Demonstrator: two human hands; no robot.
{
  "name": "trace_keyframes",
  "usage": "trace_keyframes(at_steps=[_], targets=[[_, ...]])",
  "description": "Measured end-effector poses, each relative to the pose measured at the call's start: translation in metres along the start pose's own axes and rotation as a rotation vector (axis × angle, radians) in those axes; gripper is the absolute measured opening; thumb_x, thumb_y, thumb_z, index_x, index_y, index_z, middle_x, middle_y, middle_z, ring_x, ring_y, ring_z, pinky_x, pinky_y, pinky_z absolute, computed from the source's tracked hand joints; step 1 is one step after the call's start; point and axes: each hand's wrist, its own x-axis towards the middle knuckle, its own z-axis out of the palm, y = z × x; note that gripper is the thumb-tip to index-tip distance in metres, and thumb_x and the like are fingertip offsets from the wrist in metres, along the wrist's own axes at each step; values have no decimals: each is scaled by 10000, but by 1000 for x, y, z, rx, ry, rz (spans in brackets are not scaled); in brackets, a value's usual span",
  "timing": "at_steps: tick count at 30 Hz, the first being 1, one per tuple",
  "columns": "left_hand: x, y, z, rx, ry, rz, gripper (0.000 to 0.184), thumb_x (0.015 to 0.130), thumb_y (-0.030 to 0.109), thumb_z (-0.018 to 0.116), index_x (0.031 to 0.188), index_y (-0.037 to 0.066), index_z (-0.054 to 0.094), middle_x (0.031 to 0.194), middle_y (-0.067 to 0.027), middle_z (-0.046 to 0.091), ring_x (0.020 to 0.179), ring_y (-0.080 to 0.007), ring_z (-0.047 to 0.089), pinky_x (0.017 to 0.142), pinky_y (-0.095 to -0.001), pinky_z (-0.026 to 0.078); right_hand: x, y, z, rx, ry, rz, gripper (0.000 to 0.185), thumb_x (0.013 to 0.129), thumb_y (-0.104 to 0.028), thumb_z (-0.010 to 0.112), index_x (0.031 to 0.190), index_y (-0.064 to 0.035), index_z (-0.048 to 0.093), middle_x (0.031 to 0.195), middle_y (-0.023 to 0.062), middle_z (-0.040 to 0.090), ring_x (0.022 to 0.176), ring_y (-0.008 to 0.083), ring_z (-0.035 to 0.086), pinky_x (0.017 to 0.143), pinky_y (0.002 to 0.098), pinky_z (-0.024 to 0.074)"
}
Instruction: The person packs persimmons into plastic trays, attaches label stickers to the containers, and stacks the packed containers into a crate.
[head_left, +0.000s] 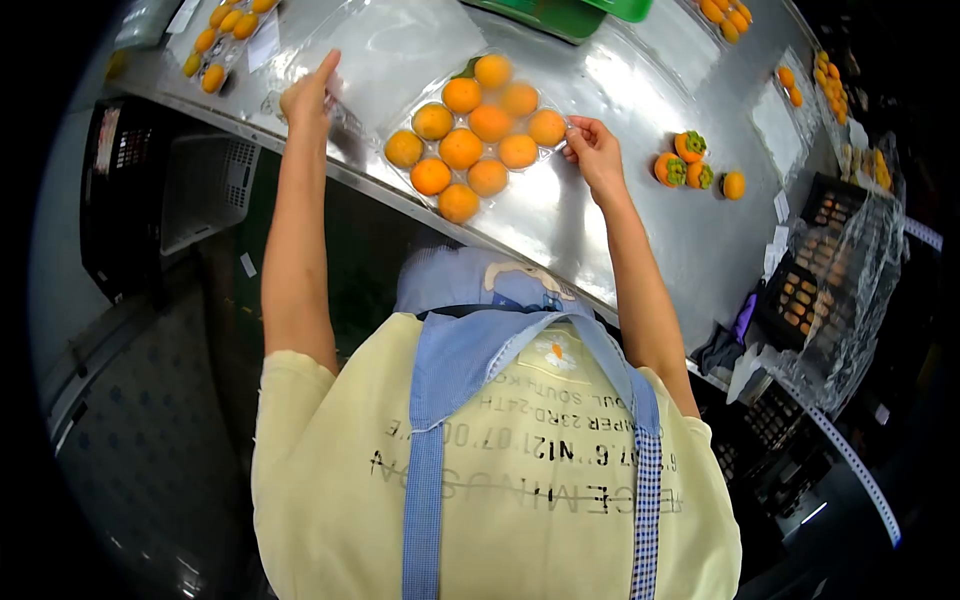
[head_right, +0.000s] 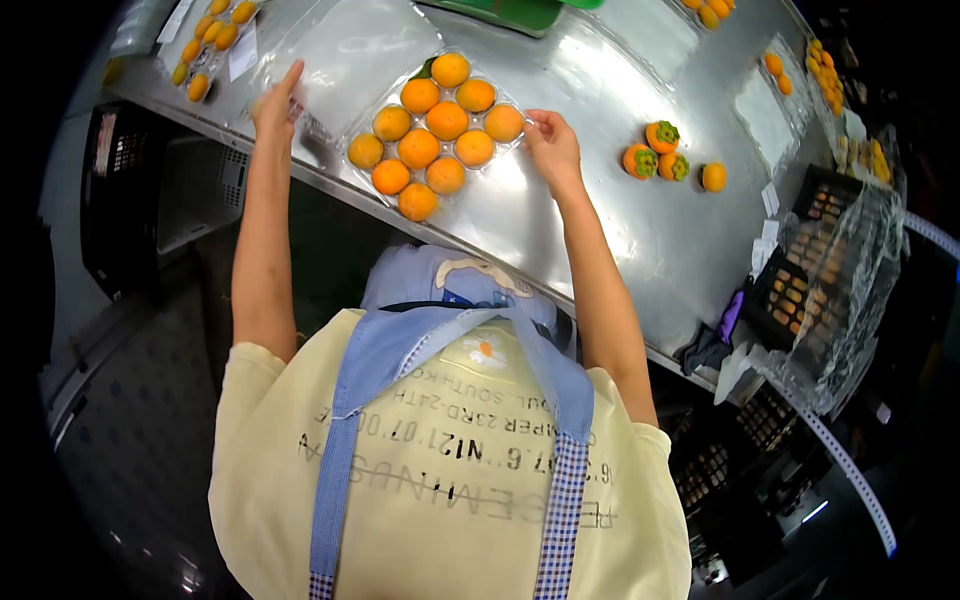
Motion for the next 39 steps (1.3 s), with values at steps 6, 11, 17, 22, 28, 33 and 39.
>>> trace_keyframes(at_steps=[6,11,17,22,28,33,39], targets=[[75,15,0,360,-22,72,625,612,291,888,1018,-30,539,811,-42,600,634,-157,567,541,-286,483,1,-10,33,-122,-41,4,282,882,-118,568,1146,-23,548,824,46,600,676,110,583,641,252,475],[35,22,14,646,347,383,1142,544,479,851,1400,21,249,1328,-328,371,1267,-439,347,1060,-470,318,-17,-32,41,-670,230,-474,372,816,-120,636,1166,-41,539,891,80,598,873,197,577,748,325,475],[7,-15,-17,592,288,810,590,695,194,794,1163,19,481,1191,-161,435,987,-217,532,796,-314,487,-35,-78,99,-806,-57,-771,440,703,-166,747,1109,-76,602,984,101,575,942,275,534,789,371,442],[-35,-38,-36,253,15,756,370,780,-12,619,1134,38,524,1141,-119,433,944,-189,559,741,-271,516,-32,-82,136,-965,-133,-828,492,661,-221,771,1108,-88,612,1007,80,568,943,274,530,784,393,413],[-48,-47,-45,211,-90,759,245,808,-66,569,1032,33,585,1084,-70,502,849,-123,577,624,-212,504,-28,-88,147,-1057,-191,-834,461,653,-190,762,1071,-68,610,1011,82,565,950,266,542,750,393,448],[-60,-57,-53,280,-106,775,214,809,-67,576,993,34,615,1077,-67,528,842,-111,565,607,-205,498,-20,-99,148,-1186,-283,-787,474,657,-239,767,1047,-75,554,1006,99,556,863,298,590,713,390,489],[-60,-60,-51,313,-136,811,213,800,-74,557,940,64,638,1033,-69,542,748,-136,568,558,-228,507,-17,-95,140,-1175,-322,-842,496,662,-274,757,1075,-92,551,971,88,561,815,273,610,650,385,490]])
